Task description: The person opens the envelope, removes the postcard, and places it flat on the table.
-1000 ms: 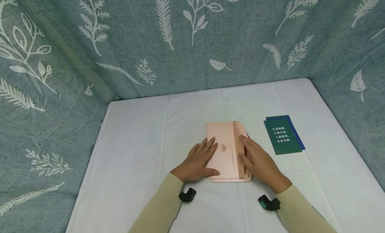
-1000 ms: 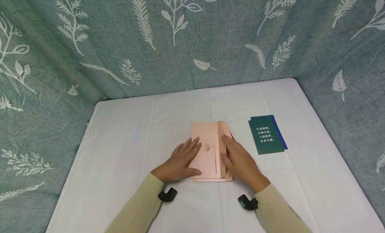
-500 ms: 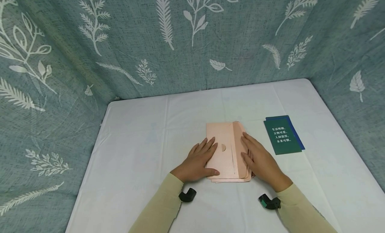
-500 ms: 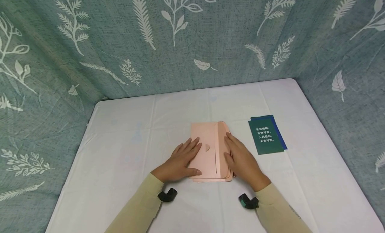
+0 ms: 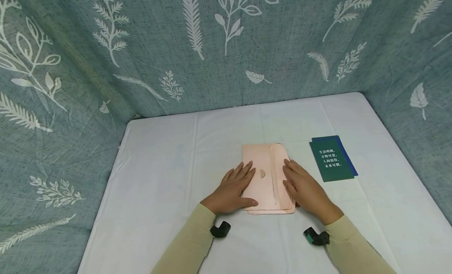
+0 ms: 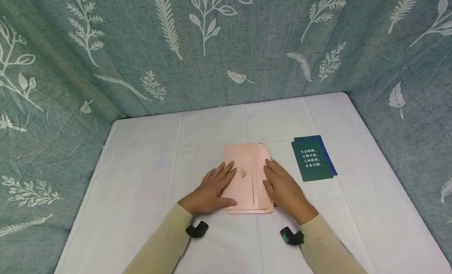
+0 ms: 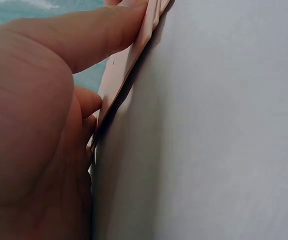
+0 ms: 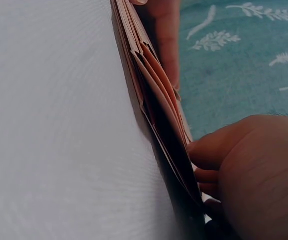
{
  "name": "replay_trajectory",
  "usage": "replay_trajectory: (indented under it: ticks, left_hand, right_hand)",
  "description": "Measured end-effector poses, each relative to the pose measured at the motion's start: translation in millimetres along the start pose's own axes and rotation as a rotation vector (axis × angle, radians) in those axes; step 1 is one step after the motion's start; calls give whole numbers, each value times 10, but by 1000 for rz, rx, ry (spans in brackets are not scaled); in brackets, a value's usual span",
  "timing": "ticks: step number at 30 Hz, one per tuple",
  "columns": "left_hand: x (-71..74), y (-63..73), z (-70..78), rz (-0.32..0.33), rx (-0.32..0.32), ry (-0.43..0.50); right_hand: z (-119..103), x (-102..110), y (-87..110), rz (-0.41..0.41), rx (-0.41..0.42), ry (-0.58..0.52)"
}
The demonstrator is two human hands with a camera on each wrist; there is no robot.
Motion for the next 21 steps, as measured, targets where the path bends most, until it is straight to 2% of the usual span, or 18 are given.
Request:
replay_trajectory:
  ticks: [6,12,21]
  left_hand:
    - [-6,-27,108,10,23,-22]
    - [-81,-68,207,29,87,-56]
    - [-193,-187,428,132,210,-76]
  right_hand:
    - [-5,1,-3,-5,5,16]
    - [-12,4,-3,-8,20,25]
    - [10,23,1,-25,3,0]
Point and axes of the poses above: each hand's wrist, its own y-axis away from the middle knuckle, its own x-axis out of the back of the hand, z = x × y, the point moved 3 cm from there along -y, towards the middle knuckle, and after that the axes turned 10 degrees about -y, right-handed, at the moved point
